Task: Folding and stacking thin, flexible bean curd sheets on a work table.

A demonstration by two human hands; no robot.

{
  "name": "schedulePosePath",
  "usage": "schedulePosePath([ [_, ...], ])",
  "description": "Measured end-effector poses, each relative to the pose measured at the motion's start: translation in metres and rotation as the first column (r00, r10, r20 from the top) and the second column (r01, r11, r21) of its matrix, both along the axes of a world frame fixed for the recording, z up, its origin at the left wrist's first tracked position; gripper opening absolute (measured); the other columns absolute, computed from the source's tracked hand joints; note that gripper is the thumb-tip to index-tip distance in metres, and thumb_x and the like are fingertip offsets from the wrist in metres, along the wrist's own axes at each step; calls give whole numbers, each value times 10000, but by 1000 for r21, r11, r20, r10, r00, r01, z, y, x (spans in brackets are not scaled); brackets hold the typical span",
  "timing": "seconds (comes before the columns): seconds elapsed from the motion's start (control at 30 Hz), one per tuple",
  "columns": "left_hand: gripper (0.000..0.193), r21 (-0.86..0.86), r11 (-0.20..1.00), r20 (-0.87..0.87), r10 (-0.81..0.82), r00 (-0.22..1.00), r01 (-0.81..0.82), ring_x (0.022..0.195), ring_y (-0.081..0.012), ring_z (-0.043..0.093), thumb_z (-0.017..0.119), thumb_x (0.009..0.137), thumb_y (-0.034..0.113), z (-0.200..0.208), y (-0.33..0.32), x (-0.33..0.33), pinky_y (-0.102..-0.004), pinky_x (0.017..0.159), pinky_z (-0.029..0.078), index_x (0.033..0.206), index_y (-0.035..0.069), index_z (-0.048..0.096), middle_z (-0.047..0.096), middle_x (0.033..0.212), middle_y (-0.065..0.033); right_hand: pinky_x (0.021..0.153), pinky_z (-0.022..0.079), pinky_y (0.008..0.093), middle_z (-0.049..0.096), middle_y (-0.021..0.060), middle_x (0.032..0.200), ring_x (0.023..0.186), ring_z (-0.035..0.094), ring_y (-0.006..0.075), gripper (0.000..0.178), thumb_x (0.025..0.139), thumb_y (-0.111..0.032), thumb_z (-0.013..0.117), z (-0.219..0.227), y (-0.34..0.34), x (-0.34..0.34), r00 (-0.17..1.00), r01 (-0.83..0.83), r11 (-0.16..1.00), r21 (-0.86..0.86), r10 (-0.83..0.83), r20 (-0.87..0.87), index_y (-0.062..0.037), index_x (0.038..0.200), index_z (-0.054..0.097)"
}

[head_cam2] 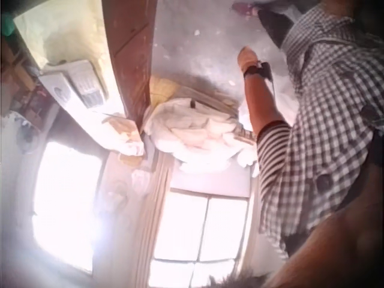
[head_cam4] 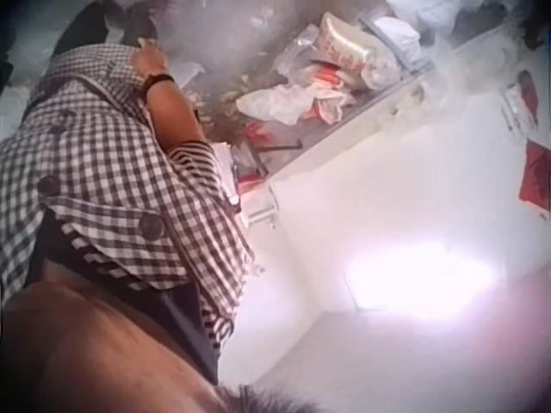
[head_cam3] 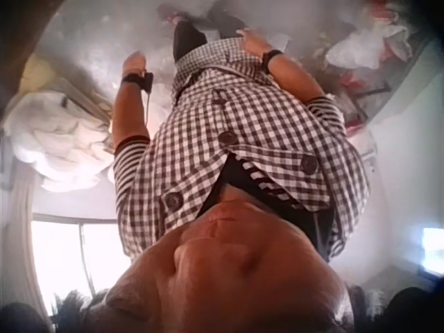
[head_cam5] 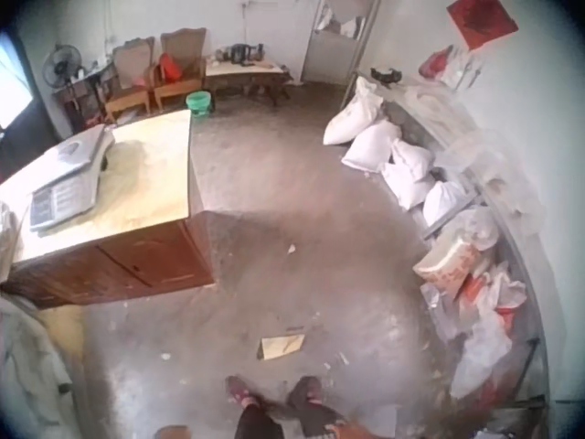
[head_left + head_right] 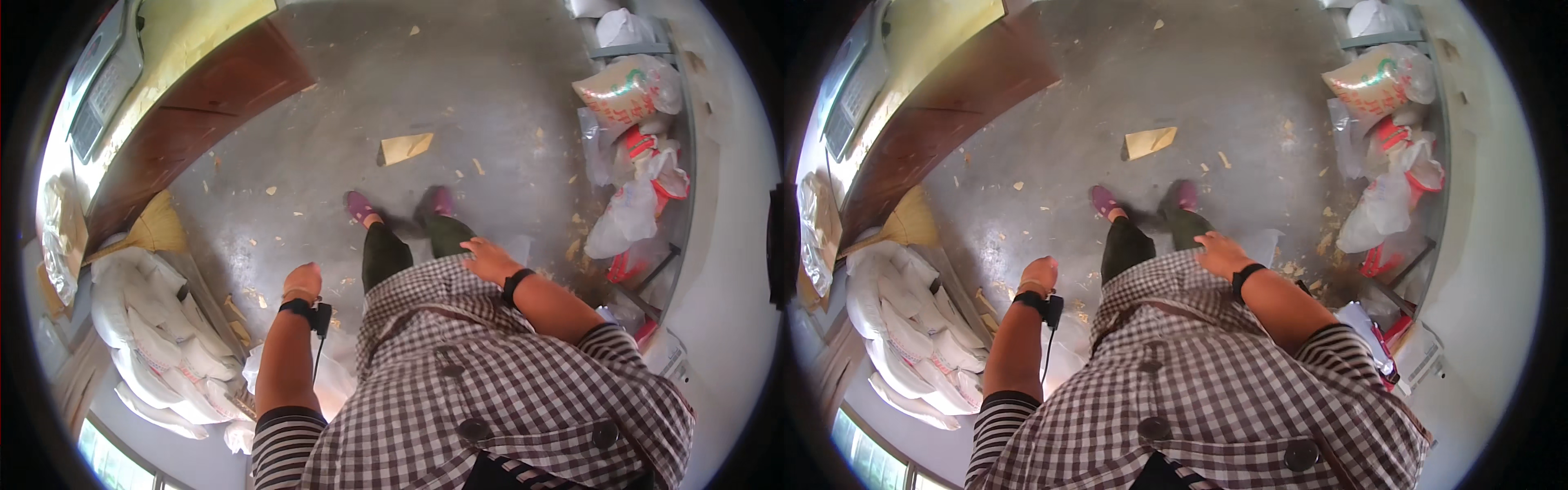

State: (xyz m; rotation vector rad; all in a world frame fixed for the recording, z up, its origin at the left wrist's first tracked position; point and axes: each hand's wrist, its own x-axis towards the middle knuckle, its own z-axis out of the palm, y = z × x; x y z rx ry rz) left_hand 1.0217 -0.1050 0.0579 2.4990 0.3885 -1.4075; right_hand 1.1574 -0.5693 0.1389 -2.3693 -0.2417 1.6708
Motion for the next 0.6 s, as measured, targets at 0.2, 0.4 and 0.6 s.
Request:
schedulePosePath([
  [0.2,290,-233,878,40,439,898,-418,1014,-380,690,597,944,350,-119,-33,65,-455,877,550,1064,125,735,728,1044,-189,1173,350,515,315,182,1599,1453,313,439,654,954,-435,623,-60,-13,-26,994,-70,993,-90,62,-88,-165,1518,431],
  [0.4,363,-369,739,50,621,782,-563,747,-215,707,663,935,376,-278,-104,98,-344,714,567,1176,112,729,761,963,-112,1138,391,528,405,141,1545,1423,338,486,571,904,-422,678,-100,-49,-27,997,-55,998,3,55,-46,-197,1414,555],
  [0.6,390,-327,700,-66,654,754,-635,863,-254,692,694,873,337,-389,-161,166,-362,795,564,1212,146,721,702,1140,-164,1096,434,540,472,123,1478,1365,412,476,500,836,-329,755,-109,-56,3,999,-3,999,53,5,-40,-197,1303,635],
])
